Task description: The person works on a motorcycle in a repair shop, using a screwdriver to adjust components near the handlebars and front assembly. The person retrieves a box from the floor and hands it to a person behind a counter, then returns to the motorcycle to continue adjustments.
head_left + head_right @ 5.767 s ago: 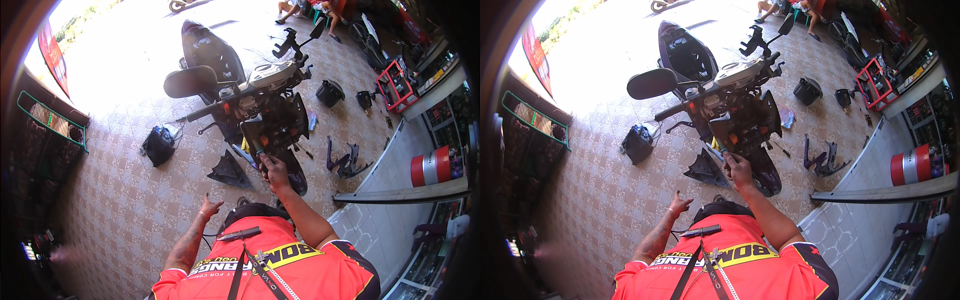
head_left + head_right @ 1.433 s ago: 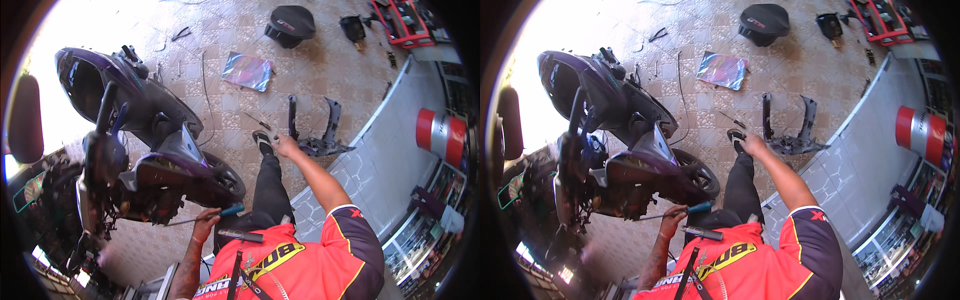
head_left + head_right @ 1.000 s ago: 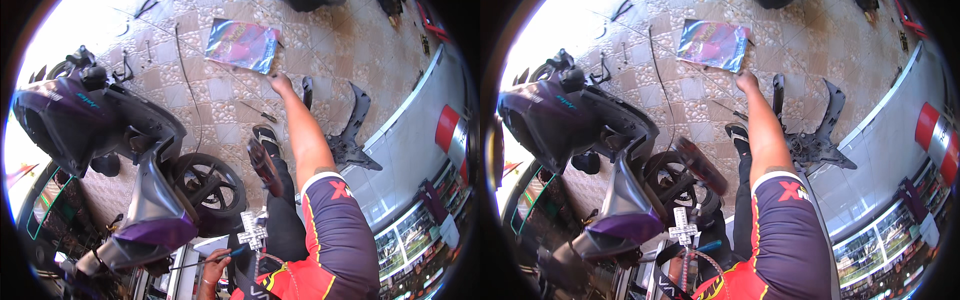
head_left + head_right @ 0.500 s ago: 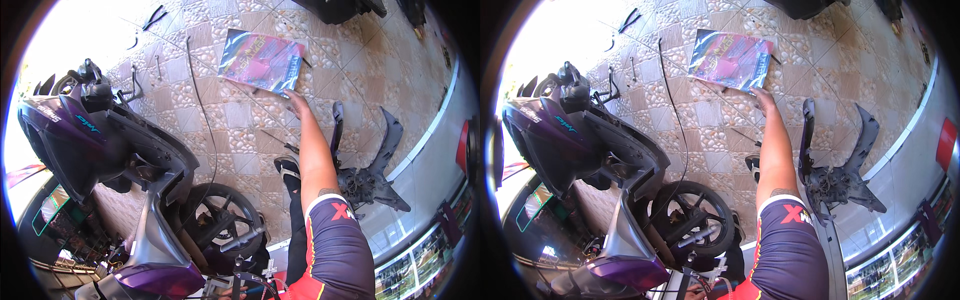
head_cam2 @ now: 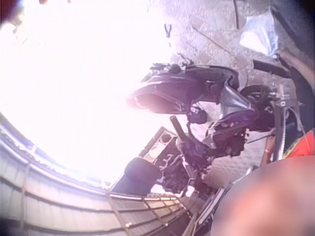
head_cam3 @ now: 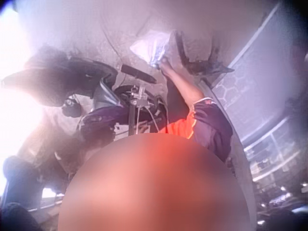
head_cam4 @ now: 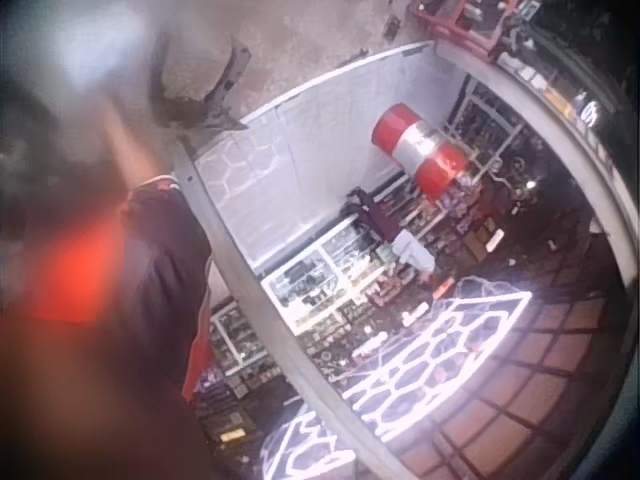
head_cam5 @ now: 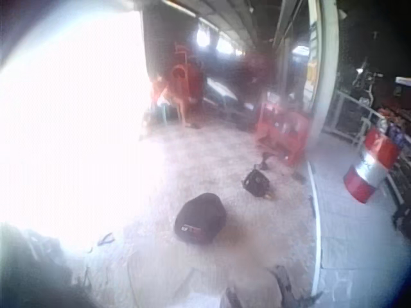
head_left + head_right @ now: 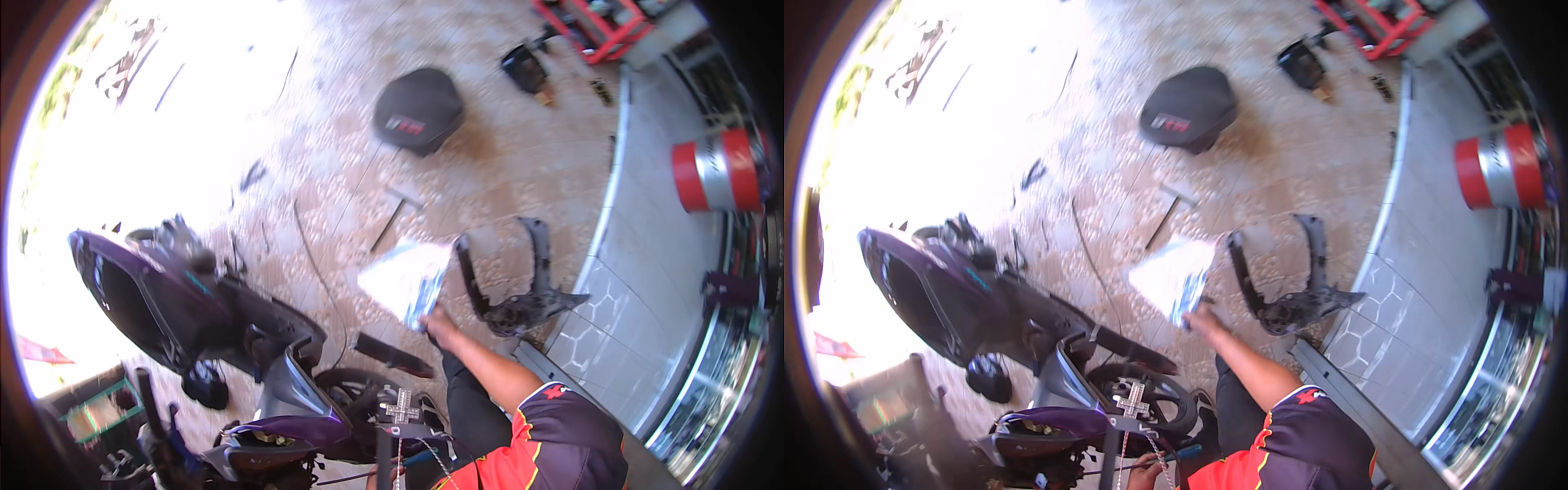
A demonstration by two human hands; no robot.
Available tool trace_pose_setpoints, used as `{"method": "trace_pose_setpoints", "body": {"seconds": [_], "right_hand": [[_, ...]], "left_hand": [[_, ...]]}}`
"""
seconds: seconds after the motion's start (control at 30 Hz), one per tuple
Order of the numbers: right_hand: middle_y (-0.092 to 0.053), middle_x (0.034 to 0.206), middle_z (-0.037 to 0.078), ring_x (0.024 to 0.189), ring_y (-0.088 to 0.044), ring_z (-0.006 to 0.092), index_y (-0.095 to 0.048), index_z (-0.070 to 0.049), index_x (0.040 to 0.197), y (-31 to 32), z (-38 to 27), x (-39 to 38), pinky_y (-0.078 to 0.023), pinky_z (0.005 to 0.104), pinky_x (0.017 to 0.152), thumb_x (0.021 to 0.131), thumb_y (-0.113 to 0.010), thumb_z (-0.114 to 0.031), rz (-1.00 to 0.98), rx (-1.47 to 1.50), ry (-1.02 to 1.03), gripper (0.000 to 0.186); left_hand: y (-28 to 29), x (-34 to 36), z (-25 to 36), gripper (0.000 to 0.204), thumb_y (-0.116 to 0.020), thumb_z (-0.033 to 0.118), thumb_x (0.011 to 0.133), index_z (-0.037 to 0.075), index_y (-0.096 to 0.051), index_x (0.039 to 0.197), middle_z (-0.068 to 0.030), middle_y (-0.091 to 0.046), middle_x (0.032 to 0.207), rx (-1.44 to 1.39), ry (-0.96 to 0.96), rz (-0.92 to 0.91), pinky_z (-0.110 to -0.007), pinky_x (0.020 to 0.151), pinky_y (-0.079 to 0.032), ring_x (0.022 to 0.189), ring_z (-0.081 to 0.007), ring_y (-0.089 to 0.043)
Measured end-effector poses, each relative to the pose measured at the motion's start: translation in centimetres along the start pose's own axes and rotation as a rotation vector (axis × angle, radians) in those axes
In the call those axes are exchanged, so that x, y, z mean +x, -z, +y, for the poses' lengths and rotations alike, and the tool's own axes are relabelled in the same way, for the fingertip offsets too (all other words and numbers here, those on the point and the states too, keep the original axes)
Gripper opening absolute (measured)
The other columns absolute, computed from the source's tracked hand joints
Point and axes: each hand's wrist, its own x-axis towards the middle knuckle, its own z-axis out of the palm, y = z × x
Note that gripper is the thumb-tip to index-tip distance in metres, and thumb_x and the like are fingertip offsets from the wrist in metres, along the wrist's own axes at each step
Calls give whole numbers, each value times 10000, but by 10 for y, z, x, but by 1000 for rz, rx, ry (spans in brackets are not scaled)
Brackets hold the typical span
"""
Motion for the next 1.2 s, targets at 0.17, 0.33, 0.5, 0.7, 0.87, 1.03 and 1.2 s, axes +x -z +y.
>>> {"method": "trace_pose_setpoints", "body": {"seconds": [0.17,0.33,0.5,0.7,0.87,1.03,1.2], "right_hand": [[-637,888,28,738,-590,135,-658,-60,1069,12,-81,-208,-505,288,649,803,-598,-135,9,-147,-168,284],[-705,831,148,778,-673,223,-727,-65,1023,57,-83,-410,-515,381,720,802,-589,-234,118,-612,223,310],[-636,1031,176,1013,-622,344,-718,-180,1158,91,-26,-553,-496,419,890,878,-597,-270,287,-934,531,317],[-566,1137,168,1016,-613,352,-710,-212,1209,156,52,-639,-490,422,912,879,-571,-192,440,-877,673,359],[-588,1161,166,1104,-588,347,-710,-236,1206,272,137,-712,-479,413,936,918,-547,-219,419,-973,365,331],[-663,1139,146,1089,-624,331,-705,-203,1199,414,226,-857,-494,428,920,930,-529,-242,552,-922,169,324],[-706,1104,127,1016,-665,312,-687,-195,1226,509,290,-1023,-513,438,871,935,-524,-257,649,-747,-72,339]], "left_hand": [[11,-21,-19,361,-675,172,925,23,-619,1249,-68,-646,1159,105,-161,-79,-321,907,-499,1041,-176,-606],[16,-54,-73,355,-676,164,920,21,-622,1240,-68,-647,1123,272,-235,-187,-325,882,-508,1007,-177,-609],[0,-86,-113,349,-678,157,915,19,-625,1231,-68,-647,1086,441,-228,-276,-329,858,-516,973,-178,-613],[-58,-104,-153,342,-679,147,910,16,-629,1221,-67,-648,1042,592,-209,-323,-334,829,-527,932,-179,-618],[-139,-112,-186,336,-680,140,905,13,-633,1212,-67,-649,1005,692,-201,-337,-337,804,-535,898,-180,-622],[-269,-117,-241,330,-682,132,900,11,-636,1203,-67,-650,969,763,-202,-359,-341,780,-544,864,-181,-626],[-401,-132,-292,324,-683,124,895,9,-640,1194,-67,-651,932,842,-199,-440,-345,756,-553,830,-182,-630]]}}
